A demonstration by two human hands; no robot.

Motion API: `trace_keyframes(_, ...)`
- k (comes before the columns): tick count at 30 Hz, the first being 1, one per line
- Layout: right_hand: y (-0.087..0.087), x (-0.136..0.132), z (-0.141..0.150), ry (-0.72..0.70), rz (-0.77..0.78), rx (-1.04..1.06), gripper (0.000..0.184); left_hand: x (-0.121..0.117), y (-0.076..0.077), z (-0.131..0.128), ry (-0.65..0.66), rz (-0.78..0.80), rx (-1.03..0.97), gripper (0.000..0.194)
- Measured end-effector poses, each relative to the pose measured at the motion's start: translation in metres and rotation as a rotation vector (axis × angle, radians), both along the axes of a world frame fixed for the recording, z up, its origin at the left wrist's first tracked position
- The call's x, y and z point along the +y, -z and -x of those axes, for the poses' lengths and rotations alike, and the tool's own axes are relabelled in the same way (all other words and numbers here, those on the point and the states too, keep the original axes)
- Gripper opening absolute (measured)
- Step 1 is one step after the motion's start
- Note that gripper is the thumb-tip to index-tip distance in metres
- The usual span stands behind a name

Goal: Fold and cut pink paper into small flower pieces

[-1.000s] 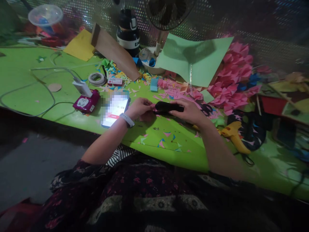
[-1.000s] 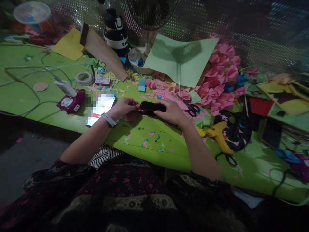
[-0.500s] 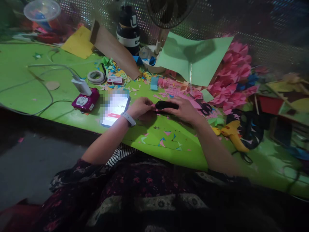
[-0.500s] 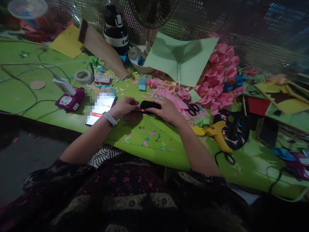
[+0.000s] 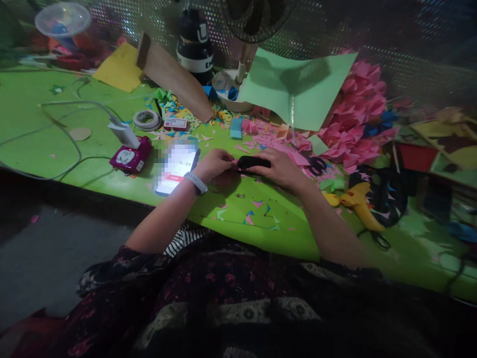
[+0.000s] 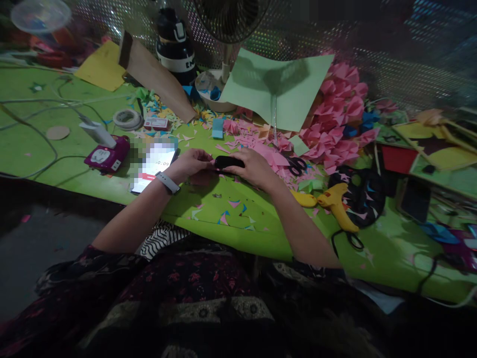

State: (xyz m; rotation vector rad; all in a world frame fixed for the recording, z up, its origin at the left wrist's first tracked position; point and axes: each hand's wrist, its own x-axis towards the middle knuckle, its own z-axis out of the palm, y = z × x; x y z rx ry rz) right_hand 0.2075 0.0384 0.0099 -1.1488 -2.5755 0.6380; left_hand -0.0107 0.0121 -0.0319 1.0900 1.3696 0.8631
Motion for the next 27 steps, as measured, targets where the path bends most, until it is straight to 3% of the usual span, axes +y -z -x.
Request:
trace_keyframes(8, -0.0017, -0.0015, -0.0001, 0.013, 0.026, 0.018, 0.032, -0.0028, -0.0071, 0.0089, 0.041, 0.017, 0.047, 0.009)
trace_keyframes(19, 0.0009, 0.0011, -0.0018, 0.016, 0.039, 0.010, 0.035, -0.0003, 0.0014, 0.0054, 0.035, 0.030, -0.038, 0.009)
trace_keyframes(27, -0.0012, 0.0021, -0.0023, 0.027, 0.051, 0.034, 0.035, -0.0023, -0.0029, 0.0060, 0.023, 0.074, -0.077, 0.012)
